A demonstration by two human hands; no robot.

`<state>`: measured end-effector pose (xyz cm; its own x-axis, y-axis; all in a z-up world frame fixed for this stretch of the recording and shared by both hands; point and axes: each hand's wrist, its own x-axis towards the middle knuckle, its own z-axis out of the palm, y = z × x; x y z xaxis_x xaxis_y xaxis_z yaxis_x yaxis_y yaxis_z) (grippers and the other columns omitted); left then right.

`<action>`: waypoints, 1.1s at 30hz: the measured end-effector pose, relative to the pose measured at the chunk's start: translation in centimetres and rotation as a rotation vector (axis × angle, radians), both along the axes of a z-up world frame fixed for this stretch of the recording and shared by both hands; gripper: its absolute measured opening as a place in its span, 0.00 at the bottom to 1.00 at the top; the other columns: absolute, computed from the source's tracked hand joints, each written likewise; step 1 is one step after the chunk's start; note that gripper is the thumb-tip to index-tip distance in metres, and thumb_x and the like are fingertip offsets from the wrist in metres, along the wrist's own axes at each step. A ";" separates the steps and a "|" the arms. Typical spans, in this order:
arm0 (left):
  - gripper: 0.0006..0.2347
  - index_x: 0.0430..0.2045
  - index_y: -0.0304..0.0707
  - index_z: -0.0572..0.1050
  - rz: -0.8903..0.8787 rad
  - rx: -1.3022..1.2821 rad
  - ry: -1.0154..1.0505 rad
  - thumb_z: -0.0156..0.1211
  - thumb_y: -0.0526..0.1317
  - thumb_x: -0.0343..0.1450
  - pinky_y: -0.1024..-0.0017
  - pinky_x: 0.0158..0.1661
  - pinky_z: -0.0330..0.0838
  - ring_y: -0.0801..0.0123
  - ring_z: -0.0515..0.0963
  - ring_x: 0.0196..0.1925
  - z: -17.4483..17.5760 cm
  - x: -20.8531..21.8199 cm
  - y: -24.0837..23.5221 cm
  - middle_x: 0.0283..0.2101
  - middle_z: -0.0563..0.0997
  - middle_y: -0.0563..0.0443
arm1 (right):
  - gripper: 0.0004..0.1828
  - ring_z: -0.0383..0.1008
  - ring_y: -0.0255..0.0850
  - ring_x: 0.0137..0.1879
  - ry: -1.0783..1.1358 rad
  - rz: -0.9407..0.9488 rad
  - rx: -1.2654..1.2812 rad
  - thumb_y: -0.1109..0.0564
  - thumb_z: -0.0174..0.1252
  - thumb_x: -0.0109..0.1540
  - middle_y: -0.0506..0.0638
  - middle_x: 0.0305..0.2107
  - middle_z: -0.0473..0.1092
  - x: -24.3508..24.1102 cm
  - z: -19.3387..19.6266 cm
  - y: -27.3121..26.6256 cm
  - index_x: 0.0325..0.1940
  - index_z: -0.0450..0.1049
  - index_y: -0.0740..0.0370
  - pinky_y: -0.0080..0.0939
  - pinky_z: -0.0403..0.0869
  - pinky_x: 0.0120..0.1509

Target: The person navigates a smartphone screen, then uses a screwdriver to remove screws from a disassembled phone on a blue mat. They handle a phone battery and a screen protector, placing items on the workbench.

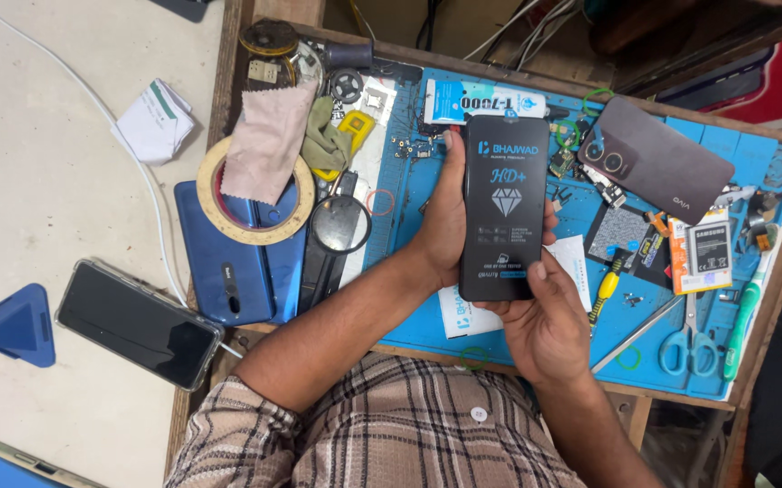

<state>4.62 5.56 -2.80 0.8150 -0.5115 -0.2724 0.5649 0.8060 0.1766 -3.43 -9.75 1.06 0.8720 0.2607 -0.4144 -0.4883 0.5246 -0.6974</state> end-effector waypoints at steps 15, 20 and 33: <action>0.47 0.46 0.26 0.76 0.028 -0.079 -0.430 0.12 0.75 0.76 0.55 0.63 0.76 0.51 0.82 0.51 0.9 -0.5 0.3 0.40 0.81 0.38 | 0.25 0.76 0.41 0.54 -0.221 0.055 -0.175 0.50 0.44 0.76 0.58 0.48 0.74 -1.3 -0.6 -1.1 0.65 0.66 0.77 0.43 0.74 0.61; 0.49 0.51 0.24 0.75 -0.006 -0.081 -0.363 0.12 0.76 0.75 0.59 0.61 0.74 0.50 0.81 0.54 0.8 -0.6 0.1 0.47 0.81 0.33 | 0.24 0.72 0.37 0.56 -0.255 0.063 -0.236 0.51 0.44 0.78 0.56 0.50 0.74 -1.4 -0.9 -1.7 0.66 0.67 0.78 0.37 0.70 0.61; 0.20 0.66 0.28 0.63 -0.041 0.226 -0.424 0.51 0.41 0.80 0.61 0.60 0.78 0.57 0.81 0.58 1.9 -0.7 -0.4 0.58 0.79 0.33 | 0.22 0.72 0.36 0.50 -0.247 -0.001 -0.393 0.49 0.44 0.75 0.55 0.43 0.73 -1.1 -3.3 -5.1 0.55 0.71 0.73 0.35 0.70 0.58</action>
